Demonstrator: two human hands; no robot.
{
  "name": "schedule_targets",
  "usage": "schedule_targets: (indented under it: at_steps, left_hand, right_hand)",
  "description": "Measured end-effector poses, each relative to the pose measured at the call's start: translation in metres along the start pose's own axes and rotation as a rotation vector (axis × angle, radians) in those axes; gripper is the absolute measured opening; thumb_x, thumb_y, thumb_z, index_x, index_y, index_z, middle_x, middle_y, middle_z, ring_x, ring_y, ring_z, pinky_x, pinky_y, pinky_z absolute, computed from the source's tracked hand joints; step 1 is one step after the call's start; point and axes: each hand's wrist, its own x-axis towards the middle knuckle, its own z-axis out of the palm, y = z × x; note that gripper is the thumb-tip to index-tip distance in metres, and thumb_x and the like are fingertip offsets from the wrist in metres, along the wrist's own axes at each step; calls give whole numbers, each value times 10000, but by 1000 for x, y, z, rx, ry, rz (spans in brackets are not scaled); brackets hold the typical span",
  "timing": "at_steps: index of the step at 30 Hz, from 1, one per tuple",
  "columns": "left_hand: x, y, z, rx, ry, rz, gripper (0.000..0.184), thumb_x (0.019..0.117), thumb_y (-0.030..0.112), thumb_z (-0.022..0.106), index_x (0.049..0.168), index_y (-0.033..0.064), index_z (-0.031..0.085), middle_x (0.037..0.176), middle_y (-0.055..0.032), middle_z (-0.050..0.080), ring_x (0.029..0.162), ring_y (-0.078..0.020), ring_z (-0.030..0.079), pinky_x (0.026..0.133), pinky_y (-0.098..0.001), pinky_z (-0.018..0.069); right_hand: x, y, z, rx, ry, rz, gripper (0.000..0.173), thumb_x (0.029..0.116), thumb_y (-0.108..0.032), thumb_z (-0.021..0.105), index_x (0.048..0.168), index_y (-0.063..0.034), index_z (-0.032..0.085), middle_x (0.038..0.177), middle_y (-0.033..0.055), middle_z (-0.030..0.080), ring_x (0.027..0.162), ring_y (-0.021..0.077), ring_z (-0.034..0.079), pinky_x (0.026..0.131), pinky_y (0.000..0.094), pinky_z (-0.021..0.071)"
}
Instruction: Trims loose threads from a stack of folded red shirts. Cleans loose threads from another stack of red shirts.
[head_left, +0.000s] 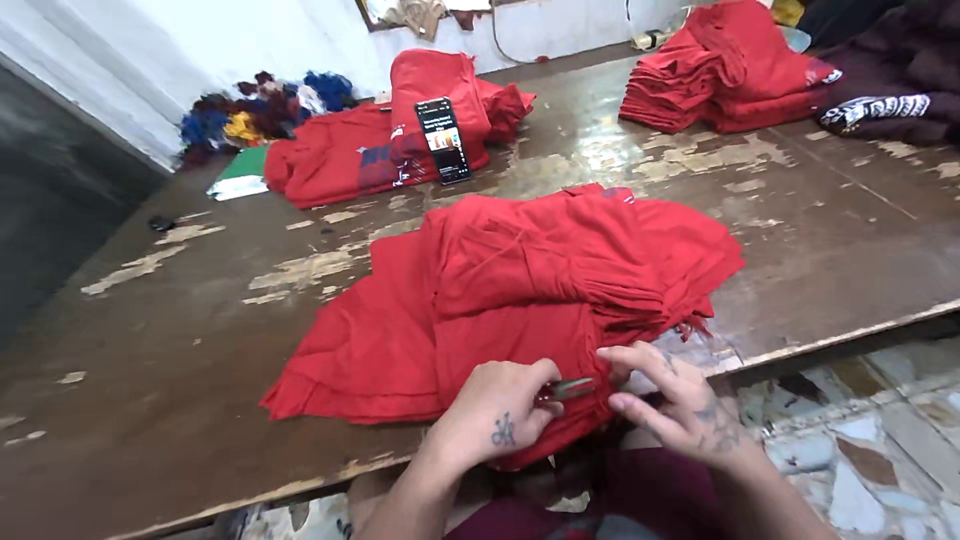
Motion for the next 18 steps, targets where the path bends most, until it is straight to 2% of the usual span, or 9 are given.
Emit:
schedule_targets:
  at_steps: [2,5,7,9,11,13,15,17,18]
  left_hand:
    - [1,-2,1,-31,-22,-10,165,924,197,680,997,52,709,802,-117,704,747,-298,705,658,-543,547]
    - [0,0,-3,-76,103,26,143,944,145,604,995,37,683,900,-115,662,795,-249,666,671,-452,546]
    - [8,7,-2,-94,208,23,146,966,108,550,1020,13,648,891,-117,658,766,-232,669,644,-422,549]
    - [21,5,6,-320,326,-18,169,1001,85,521,1065,-28,629,851,-77,652,736,-132,630,669,-311,535]
    - [36,-5,19,-686,419,-97,217,957,39,524,1142,-46,600,835,4,601,700,-15,548,654,-199,479]
    - [41,-8,22,-880,468,-157,292,914,2,541,1200,-29,591,800,63,589,640,29,519,603,-161,464]
    - [41,-6,23,-905,485,-184,304,900,1,545,1198,-16,604,735,103,559,581,47,481,552,-141,430]
    - [39,-6,24,-906,469,-202,270,911,8,550,1172,-5,620,703,108,550,565,38,479,540,-148,424]
    - [39,-7,24,-904,448,-196,260,920,13,556,1169,-5,625,701,103,553,564,30,480,539,-155,422]
  right_hand:
    - [7,-2,4,-80,-58,-8,479,1034,-444,532,1292,-66,673,977,105,714,903,214,685,835,380,570]
    - [13,1,12,-159,-101,14,507,991,-521,568,1198,-91,738,1010,148,699,900,256,689,785,404,583]
    - [15,7,23,-121,-46,-3,289,949,-313,645,1059,-80,773,989,153,698,896,251,692,779,376,587]
    - [13,17,33,192,45,17,182,876,-75,613,985,-4,741,995,128,702,925,178,677,826,302,566]
    - [9,26,32,622,45,110,258,902,-74,603,1159,-74,623,1034,-38,684,915,13,647,797,190,553]
    - [5,29,27,813,-3,144,420,902,-115,625,1305,-169,517,1094,-100,672,896,-25,635,744,169,543]
    - [4,22,25,569,8,115,422,931,-180,609,1333,-92,515,1131,-34,647,971,3,625,823,179,536]
    - [7,14,29,113,53,77,380,952,-231,618,1233,24,615,1140,149,680,1028,171,668,893,298,559]
    - [9,13,31,-81,55,62,344,959,-250,619,1171,17,660,1098,177,705,1000,233,704,872,351,585]
